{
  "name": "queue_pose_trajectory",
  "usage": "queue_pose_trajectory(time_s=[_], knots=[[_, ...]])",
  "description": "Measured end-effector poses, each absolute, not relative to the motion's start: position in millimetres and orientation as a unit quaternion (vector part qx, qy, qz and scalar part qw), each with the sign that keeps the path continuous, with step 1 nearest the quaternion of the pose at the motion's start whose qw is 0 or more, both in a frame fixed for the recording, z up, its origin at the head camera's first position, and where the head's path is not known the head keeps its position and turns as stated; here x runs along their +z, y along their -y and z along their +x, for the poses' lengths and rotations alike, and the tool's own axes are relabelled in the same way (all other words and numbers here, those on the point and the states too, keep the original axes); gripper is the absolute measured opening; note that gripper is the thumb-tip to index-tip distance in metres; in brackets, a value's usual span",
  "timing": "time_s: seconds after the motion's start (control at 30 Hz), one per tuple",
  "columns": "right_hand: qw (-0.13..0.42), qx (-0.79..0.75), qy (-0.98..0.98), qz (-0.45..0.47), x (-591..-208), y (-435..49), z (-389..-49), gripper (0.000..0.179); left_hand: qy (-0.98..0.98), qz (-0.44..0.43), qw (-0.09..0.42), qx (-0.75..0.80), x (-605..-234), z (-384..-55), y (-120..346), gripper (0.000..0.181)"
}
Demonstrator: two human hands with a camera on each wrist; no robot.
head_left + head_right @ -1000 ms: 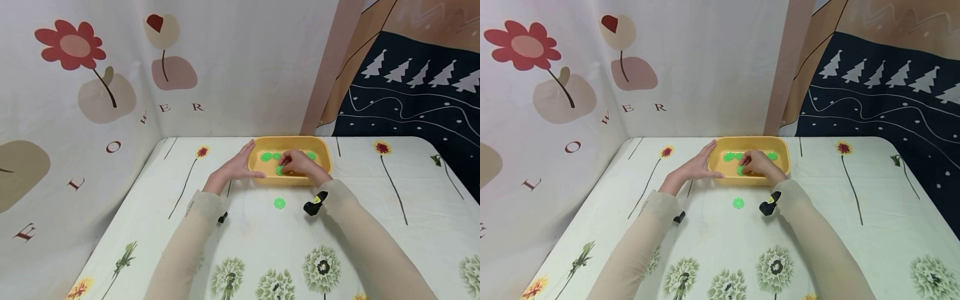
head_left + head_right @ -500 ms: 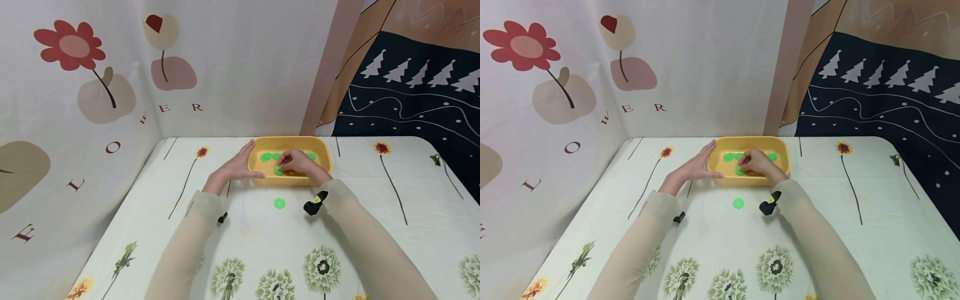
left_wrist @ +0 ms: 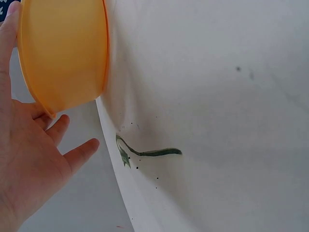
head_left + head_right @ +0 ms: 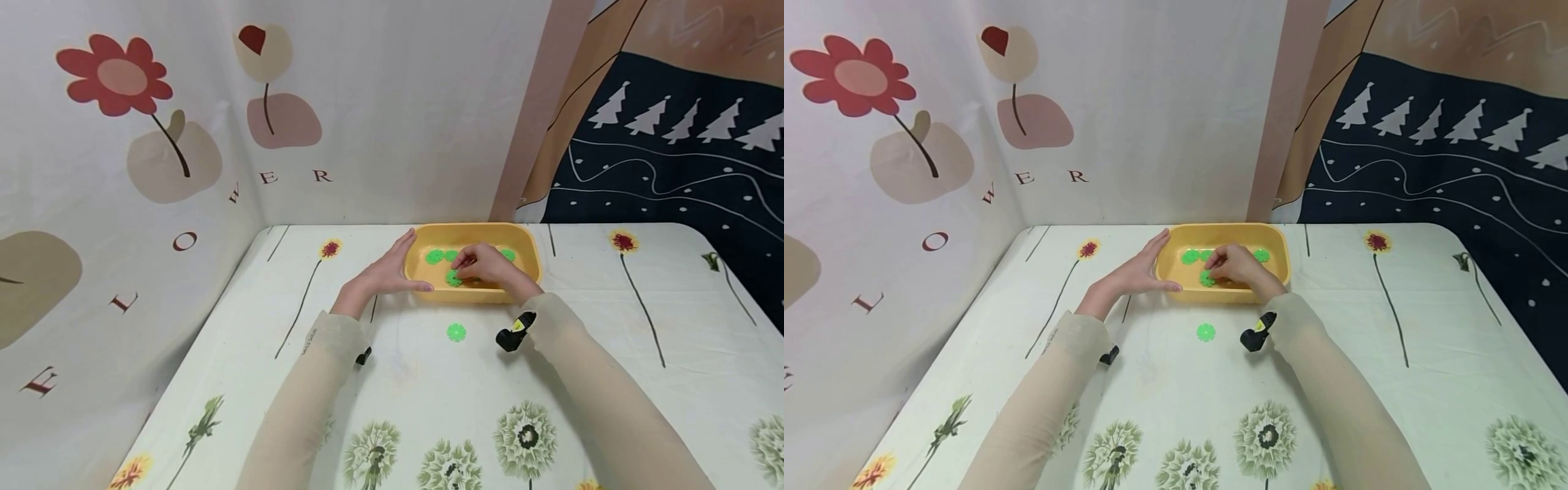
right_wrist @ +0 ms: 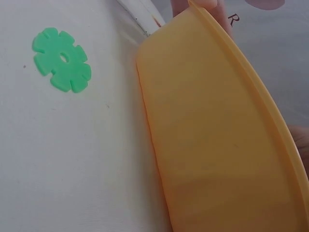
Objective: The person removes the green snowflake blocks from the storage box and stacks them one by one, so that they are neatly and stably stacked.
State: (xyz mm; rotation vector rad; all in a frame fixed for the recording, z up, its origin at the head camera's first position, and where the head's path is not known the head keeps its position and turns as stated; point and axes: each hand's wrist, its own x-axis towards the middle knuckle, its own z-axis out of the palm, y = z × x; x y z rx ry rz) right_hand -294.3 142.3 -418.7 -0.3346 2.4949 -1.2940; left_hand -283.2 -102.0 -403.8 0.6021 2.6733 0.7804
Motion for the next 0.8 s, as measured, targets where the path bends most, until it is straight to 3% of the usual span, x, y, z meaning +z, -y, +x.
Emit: queue_pose_trajectory(time_s=[0.8], knots=[[0.142,-0.464,-0.870,-0.093,-416.0,-143.4,-294.3,0.019,-0.929,0.207,0.143,0.270,-405.6,-283.9,102.0,0.122]])
